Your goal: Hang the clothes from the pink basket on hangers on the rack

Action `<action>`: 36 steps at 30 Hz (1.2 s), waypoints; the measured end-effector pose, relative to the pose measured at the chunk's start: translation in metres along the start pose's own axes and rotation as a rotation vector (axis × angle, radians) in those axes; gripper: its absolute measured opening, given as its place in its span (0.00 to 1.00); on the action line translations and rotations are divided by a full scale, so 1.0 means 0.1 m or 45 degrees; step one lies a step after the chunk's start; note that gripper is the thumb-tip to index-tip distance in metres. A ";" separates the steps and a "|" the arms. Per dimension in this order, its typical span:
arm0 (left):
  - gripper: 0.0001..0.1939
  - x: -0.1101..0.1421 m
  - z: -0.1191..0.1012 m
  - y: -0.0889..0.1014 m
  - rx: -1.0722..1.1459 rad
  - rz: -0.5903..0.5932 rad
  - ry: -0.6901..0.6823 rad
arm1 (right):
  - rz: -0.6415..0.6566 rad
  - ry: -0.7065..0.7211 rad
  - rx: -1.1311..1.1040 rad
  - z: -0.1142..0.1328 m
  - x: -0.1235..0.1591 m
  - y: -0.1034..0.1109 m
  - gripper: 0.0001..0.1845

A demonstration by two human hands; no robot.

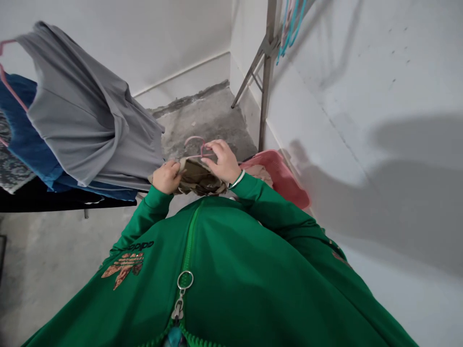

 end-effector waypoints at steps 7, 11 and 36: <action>0.13 0.00 0.28 0.31 0.102 -0.226 0.125 | 0.176 0.580 0.137 0.30 0.35 -0.18 0.10; 0.13 0.04 0.34 0.46 0.198 -0.327 0.073 | 0.543 0.601 0.186 0.06 0.44 -0.62 0.17; 0.13 0.53 1.10 0.30 0.461 -0.305 0.278 | 0.706 -0.089 -0.128 -0.87 0.40 -0.34 0.18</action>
Point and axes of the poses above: each hand's wrist, its own x-axis away from the middle knuckle, its own y-axis out of the back of the hand, z = x × y, the point moved 6 cm from there along -x, towards the middle knuckle, and after that the axes turned 3 degrees about y, right-handed, at the moved point
